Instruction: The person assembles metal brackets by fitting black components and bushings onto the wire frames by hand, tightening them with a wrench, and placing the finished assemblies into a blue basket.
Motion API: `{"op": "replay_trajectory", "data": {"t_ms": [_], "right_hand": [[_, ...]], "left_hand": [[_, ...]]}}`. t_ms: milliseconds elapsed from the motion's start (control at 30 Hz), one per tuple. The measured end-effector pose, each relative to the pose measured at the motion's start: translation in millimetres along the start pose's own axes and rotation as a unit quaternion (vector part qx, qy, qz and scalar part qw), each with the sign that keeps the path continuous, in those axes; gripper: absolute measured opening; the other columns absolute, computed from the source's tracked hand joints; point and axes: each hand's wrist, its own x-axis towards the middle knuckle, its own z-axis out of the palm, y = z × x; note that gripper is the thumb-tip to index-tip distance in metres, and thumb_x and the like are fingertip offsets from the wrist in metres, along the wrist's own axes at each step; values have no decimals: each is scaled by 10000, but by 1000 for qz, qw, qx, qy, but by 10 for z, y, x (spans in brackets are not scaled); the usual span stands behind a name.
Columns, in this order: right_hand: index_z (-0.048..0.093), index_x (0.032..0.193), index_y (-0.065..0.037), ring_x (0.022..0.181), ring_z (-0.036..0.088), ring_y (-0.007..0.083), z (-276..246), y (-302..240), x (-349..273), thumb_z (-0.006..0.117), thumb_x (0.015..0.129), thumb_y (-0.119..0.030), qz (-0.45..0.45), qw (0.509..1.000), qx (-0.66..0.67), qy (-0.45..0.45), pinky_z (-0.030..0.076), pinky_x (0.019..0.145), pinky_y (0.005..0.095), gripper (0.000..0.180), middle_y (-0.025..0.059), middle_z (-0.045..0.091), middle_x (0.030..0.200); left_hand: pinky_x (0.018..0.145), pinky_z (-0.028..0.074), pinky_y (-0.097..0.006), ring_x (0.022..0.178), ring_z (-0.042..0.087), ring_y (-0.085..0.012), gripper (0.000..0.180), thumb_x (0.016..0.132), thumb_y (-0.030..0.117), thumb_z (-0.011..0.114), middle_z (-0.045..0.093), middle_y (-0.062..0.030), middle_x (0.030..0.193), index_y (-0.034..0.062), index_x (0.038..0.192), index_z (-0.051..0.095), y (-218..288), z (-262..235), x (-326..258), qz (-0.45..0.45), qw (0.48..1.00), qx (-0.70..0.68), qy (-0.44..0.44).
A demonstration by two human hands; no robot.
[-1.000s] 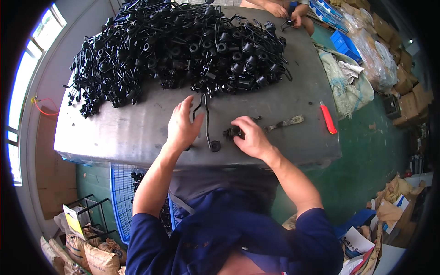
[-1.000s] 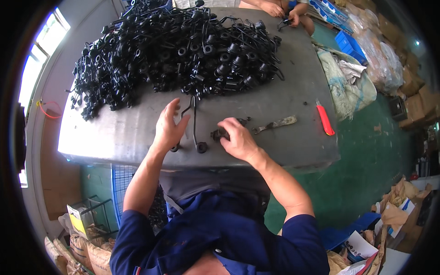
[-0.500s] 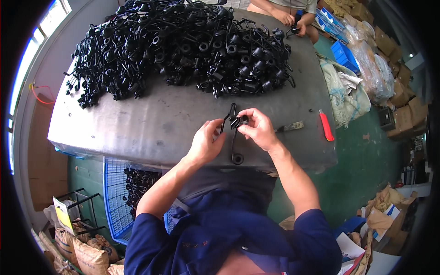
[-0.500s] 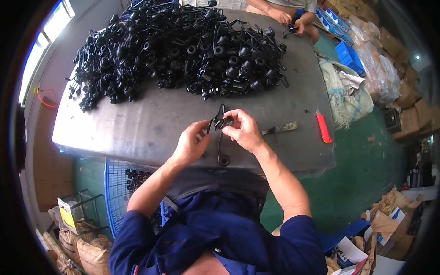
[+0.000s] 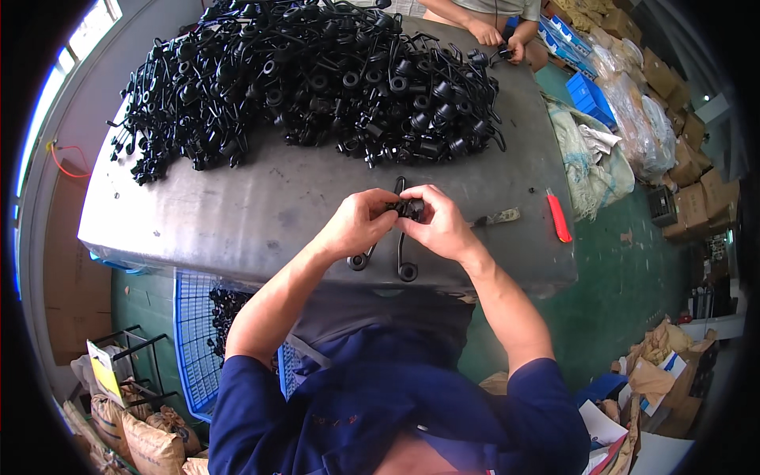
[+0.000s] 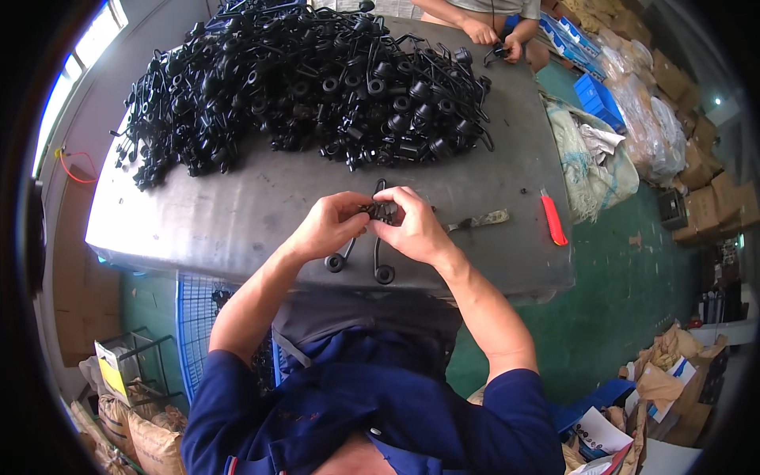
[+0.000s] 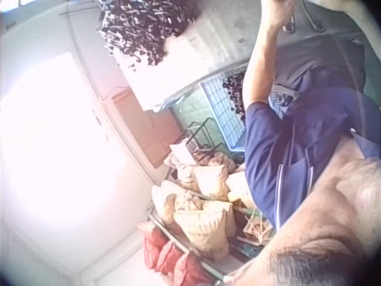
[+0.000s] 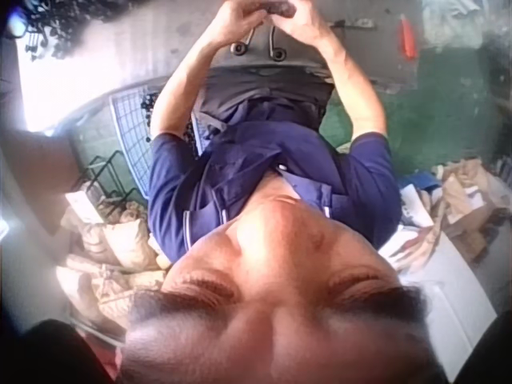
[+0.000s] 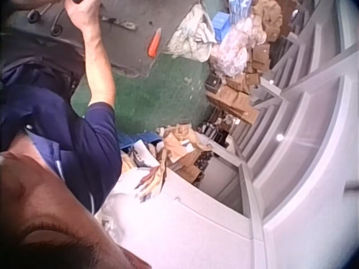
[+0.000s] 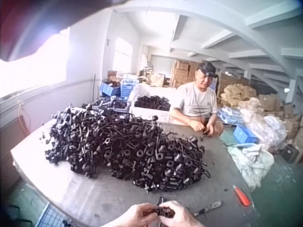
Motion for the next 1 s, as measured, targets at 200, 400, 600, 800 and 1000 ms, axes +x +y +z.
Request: {"op": "replay_trajectory", "data": {"t_ms": [200, 400, 600, 800, 1000], "right_hand": [[631, 1020, -53, 881, 645, 335, 171, -52, 46, 760, 759, -196, -74, 976, -204, 0, 528, 766, 415, 324, 149, 617, 1002], [612, 1050, -58, 890, 643, 386, 262, -186, 68, 708, 784, -233, -49, 943, -328, -30, 530, 781, 466, 333, 168, 612, 1010], [612, 1083, -52, 916, 641, 374, 334, -136, 39, 727, 770, -215, -48, 933, -357, -18, 535, 792, 453, 371, 167, 618, 1024], [587, 1192, -34, 976, 638, 339, 355, 11, -114, 760, 766, -173, -114, 961, -243, 73, 539, 815, 415, 480, 154, 621, 1121], [647, 1117, -13, 904, 651, 313, -327, 230, -237, 723, 805, -113, -50, 939, -310, 142, 541, 786, 373, 336, 151, 662, 1097]], "left_hand": [[757, 546, -315, 834, 678, -162, 311, 863, 31, 609, 703, -133, 924, -19, 1170, 615, -67, -129, -144, 89, 978, 190, -5], [754, 545, -348, 830, 692, -209, 329, 858, 17, 599, 698, -156, 924, -12, 1185, 581, -392, -60, -184, 112, 981, 150, 48], [821, 533, -339, 966, 648, -199, 483, 927, 104, 605, 669, -128, 1021, 19, 1373, 439, -469, -133, -68, -41, 990, -132, -20], [897, 541, -354, 1021, 638, -216, 612, 955, 207, 652, 644, -162, 1144, 10, 1449, 351, -409, -23, 28, -92, 969, -227, -43], [834, 570, -335, 930, 667, -229, 613, 959, 155, 634, 638, -199, 1118, -21, 1452, 314, -302, 51, 18, -103, 964, -245, -30]]}}
